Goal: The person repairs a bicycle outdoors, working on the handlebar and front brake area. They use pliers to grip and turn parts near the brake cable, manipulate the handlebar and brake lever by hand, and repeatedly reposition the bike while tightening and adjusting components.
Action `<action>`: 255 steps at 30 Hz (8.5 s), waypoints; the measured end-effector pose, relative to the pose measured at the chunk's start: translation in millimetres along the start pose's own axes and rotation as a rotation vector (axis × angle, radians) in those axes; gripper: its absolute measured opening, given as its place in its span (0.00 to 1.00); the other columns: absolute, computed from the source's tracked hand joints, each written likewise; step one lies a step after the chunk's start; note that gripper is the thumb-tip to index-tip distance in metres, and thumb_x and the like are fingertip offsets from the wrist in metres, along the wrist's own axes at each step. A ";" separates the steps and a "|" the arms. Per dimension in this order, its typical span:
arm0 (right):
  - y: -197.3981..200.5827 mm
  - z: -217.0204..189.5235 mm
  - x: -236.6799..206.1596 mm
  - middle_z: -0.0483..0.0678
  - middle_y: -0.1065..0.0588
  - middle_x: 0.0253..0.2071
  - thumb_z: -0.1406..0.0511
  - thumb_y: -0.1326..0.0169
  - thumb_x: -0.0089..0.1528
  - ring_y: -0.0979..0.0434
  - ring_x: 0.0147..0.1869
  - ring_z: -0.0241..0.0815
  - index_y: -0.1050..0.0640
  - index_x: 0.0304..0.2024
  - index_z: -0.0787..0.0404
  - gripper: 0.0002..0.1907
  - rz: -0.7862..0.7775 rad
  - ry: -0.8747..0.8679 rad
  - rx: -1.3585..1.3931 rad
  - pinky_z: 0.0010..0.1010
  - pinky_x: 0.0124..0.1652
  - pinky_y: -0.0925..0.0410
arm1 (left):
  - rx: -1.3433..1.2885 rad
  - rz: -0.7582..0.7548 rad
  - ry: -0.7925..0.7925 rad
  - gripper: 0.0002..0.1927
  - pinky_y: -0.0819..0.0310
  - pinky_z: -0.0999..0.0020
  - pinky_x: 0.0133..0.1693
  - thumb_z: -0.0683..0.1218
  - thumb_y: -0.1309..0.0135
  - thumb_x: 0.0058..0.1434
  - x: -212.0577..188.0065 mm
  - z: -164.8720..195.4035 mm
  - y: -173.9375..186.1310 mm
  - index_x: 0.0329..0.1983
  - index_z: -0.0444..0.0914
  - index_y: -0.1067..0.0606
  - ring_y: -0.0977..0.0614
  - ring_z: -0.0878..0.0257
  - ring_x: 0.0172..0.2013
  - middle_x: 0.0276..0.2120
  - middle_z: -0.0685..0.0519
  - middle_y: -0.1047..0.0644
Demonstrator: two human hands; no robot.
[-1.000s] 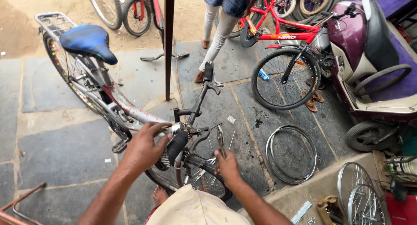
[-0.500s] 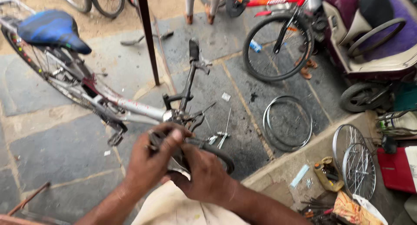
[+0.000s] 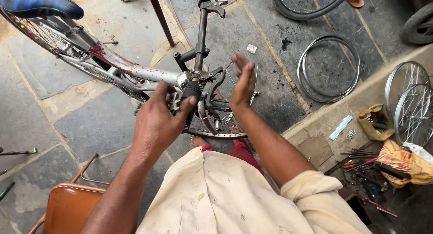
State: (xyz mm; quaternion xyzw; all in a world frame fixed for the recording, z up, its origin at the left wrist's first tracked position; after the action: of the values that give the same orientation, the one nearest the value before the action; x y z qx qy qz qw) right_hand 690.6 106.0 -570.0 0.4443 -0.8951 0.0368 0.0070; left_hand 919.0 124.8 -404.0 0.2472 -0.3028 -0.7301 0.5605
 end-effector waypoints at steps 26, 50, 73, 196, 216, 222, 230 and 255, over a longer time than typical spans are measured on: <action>95.6 13.2 68.4 0.44 0.21 0.30 0.47 0.60 0.70 0.17 0.36 0.38 0.22 0.51 0.53 0.24 -0.056 -0.001 -0.044 0.34 0.41 0.24 | -0.427 -0.286 0.179 0.28 0.24 0.73 0.36 0.44 0.52 0.71 -5.4 51.1 -156.3 0.75 0.38 0.33 0.21 0.67 0.37 0.45 0.49 0.22; -22.7 -47.9 -32.0 0.51 0.19 0.34 0.57 0.35 0.60 0.17 0.36 0.45 0.18 0.40 0.61 0.14 -0.251 0.071 -0.470 0.38 0.38 0.27 | -0.247 -0.529 -0.010 0.37 0.23 0.63 0.49 0.51 0.45 0.66 19.4 -15.9 -2.0 0.76 0.43 0.44 0.17 0.59 0.48 0.55 0.42 0.22; 89.0 -28.7 -68.6 0.49 0.17 0.40 0.61 0.46 0.65 0.14 0.44 0.45 0.18 0.49 0.56 0.13 -0.696 -0.101 -0.466 0.35 0.47 0.25 | -0.118 -0.360 0.474 0.33 0.24 0.67 0.39 0.47 0.40 0.59 -33.6 20.1 -37.6 0.70 0.52 0.28 0.21 0.64 0.34 0.37 0.46 0.19; 86.6 39.9 -101.1 0.46 0.25 0.29 0.46 0.46 0.68 0.26 0.28 0.33 0.23 0.58 0.66 0.32 -1.275 -0.542 0.479 0.25 0.27 0.35 | 0.142 -0.434 -0.368 0.03 0.31 0.65 0.32 0.38 0.48 0.74 21.7 -10.2 -67.2 0.45 0.32 0.25 0.24 0.65 0.31 0.31 0.51 0.24; 62.4 32.0 -110.6 0.41 0.36 0.17 0.48 0.44 0.66 0.36 0.17 0.35 0.30 0.28 0.60 0.25 -1.148 -0.782 0.302 0.31 0.18 0.38 | 0.007 -0.354 -0.188 0.03 0.27 0.72 0.36 0.37 0.43 0.71 27.9 -14.4 -67.0 0.42 0.36 0.25 0.22 0.70 0.34 0.34 0.57 0.22; 42.3 43.1 -145.9 0.44 0.29 0.30 0.62 0.44 0.67 0.23 0.32 0.41 0.28 0.49 0.60 0.12 -0.417 0.136 -0.545 0.37 0.32 0.31 | 0.026 -0.360 -0.241 0.02 0.28 0.70 0.36 0.37 0.44 0.73 26.4 -14.8 -65.9 0.42 0.36 0.25 0.22 0.69 0.35 0.35 0.56 0.22; 14.9 68.5 -168.4 0.52 0.33 0.42 0.59 0.44 0.68 0.26 0.44 0.48 0.32 0.53 0.62 0.18 -0.003 0.414 -0.681 0.43 0.40 0.31 | 0.034 -0.347 -0.291 0.03 0.26 0.70 0.38 0.37 0.42 0.73 22.8 -25.0 -61.3 0.45 0.35 0.25 0.21 0.67 0.36 0.36 0.54 0.22; 81.6 15.1 -94.6 0.43 0.23 0.27 0.46 0.48 0.66 0.26 0.27 0.30 0.21 0.57 0.60 0.29 -1.223 -0.547 0.158 0.24 0.26 0.32 | 0.214 -0.347 -0.186 0.19 0.22 0.63 0.40 0.41 0.48 0.65 -8.7 1.5 -39.0 0.58 0.42 0.19 0.14 0.58 0.34 0.40 0.45 0.17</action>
State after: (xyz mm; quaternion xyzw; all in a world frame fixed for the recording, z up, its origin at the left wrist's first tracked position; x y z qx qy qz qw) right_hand 683.2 229.2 -594.2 0.8635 -0.4467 -0.0223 -0.2329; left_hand 894.1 140.8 -430.9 0.2850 -0.3819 -0.7990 0.3667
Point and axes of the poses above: each hand's wrist, its own x-axis towards the middle knuckle, its own y-axis out of the back of the hand, z = x × y, the point moved 1 cm from there along x, towards the middle knuckle
